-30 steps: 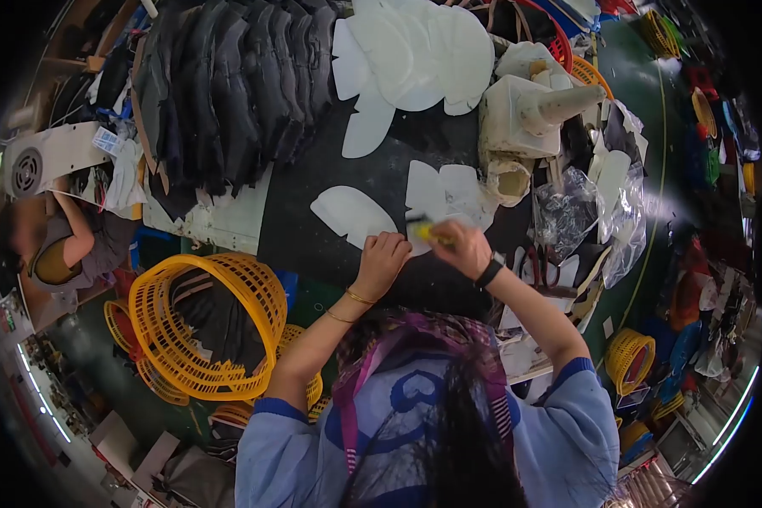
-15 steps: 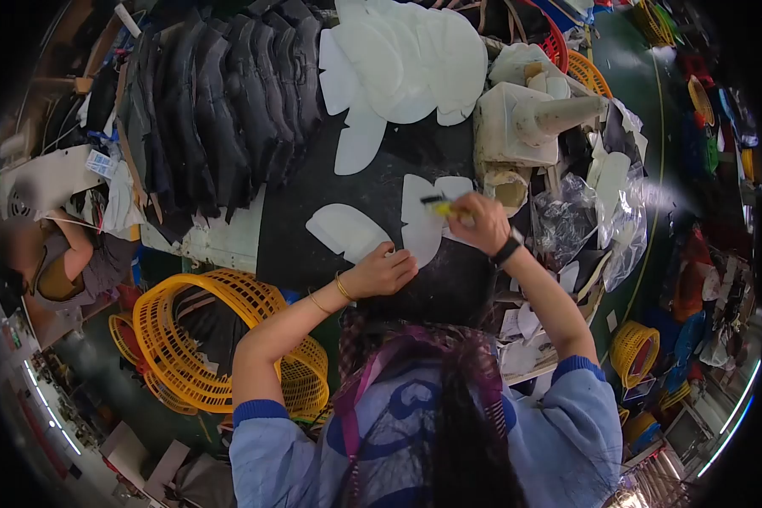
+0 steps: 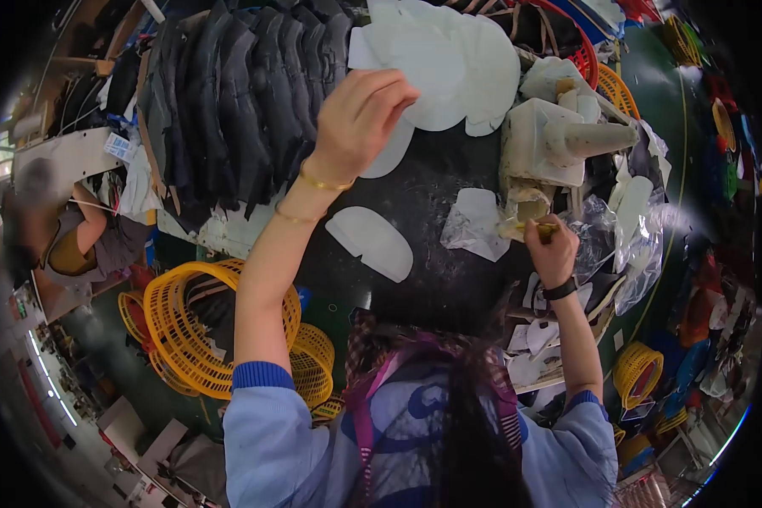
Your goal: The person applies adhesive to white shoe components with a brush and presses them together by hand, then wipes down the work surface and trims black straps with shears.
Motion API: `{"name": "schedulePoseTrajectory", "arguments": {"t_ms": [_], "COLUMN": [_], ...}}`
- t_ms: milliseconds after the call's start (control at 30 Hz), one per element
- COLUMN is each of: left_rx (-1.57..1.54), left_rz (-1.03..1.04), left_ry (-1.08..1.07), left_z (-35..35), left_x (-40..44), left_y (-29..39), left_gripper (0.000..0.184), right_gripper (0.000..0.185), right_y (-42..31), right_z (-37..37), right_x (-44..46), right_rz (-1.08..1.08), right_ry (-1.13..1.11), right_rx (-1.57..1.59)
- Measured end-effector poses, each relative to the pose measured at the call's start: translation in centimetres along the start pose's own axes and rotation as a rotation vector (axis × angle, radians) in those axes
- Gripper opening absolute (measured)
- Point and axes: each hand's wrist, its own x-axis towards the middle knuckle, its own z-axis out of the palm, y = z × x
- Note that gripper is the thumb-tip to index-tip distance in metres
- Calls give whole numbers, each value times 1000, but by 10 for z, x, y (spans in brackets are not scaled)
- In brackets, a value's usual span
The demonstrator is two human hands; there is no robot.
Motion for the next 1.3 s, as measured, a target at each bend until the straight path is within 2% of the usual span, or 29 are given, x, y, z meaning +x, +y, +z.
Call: {"name": "schedulePoseTrajectory", "arguments": {"t_ms": [33, 67, 100, 133, 200, 233, 267, 333, 367, 400, 467, 533, 567, 600, 667, 733, 833, 867, 967, 1000, 1033, 1067, 1100, 1133, 1167, 1200, 1233, 1300], "left_rx": [43, 86, 151, 142, 113, 110, 89, 51, 133, 212, 179, 271, 281, 276, 272, 249, 280, 296, 155, -16, -40, -62, 95, 181, 269, 361, 335, 327], "left_rz": [57, 115, 122, 112, 93, -74, -256, -620, -693, -768, -915, -876, -911, -933, -968, -1000, -999, -990, -955, -1229, -1298, -1366, -1137, -1091, -1042, -985, -1063, -1037], "left_ry": [-102, -202, -392, -472, -638, -685, -595, -394, -516, -637, -771, -661, -686, -701, -732, -731, -667, -639, -470, -464, -421, -374, -416, -520, -618, -712, -823, -857], "left_z": [10, 20, 30, 36, 44, 35, 25, -2, -23, -44, -70, -71, -65, -62, -57, -56, -55, -54, -55, -59, -62, -63, -64, -62, -60, -57, -57, -56], "left_x": [-4, -13, -24, -39, -64, -68, -76, -99, -118, -141, -185, -196, -204, -204, -200, -204, -200, -198, -228, -221, -216, -210, -202, -202, -202, -201, -200, -208], "left_y": [-13, -25, -36, -40, -44, -35, -26, -10, -2, 8, 36, 64, 70, 73, 73, 67, 63, 64, 64, 68, 67, 66, 66, 69, 73, 73, 73, 75], "left_gripper": [23, 25, 28, 30, 32, 31, 30, 27, 26, 25, 33, 46, 58, 57, 56, 53, 44, 40, 32, 27, 32, 37, 49, 52, 56, 59, 62, 64], "right_gripper": [20, 22, 21, 20, 13, 14, 15, 18, 20, 25, 27, 28, 28, 28, 28, 27, 24, 26, 25, 25, 25, 23, 22, 21, 20, 19, 19, 18], "right_y": [-6, 0, -10, -26, -58, -70, -77, -75, -70, -59, -33, -33, -33, -52, -73, -89, -97, -92, -74, -57, -30, -17, -1, 7, 12, 11, 8, 7], "right_z": [11, 40, 66, 92, 141, 166, 182, 179, 172, 156, 129, 120, 125, 126, 151, 176, 164, 148, 59, 35, 22, 1, -5, -6, -7, -7, -6, -10], "right_x": [-1, -4, -6, -8, 2, 12, 17, 14, 14, 7, -10, -6, 5, 17, 45, 58, 58, 53, 33, 30, 29, 26, 24, 21, 12, 7, 3, 1], "right_rz": [206, 71, -6, -83, -367, -453, -535, -718, -809, -744, -618, -572, -529, -541, -641, -823, -839, -726, -362, -360, -326, -270, -276, -280, -258, -262, -258, -253], "right_ry": [-187, -232, -345, -455, -526, -477, -429, -447, -454, -553, -766, -703, -674, -528, -416, -261, -236, -257, -127, 20, 160, 183, 220, 256, 136, 123, 111, 268], "right_rx": [125, 243, 376, 512, 558, 537, 516, 245, 101, 174, 134, 36, 7, 80, 130, 162, 218, 283, 149, 68, 78, 23, -5, -32, -70, -83, -93, -42]}}
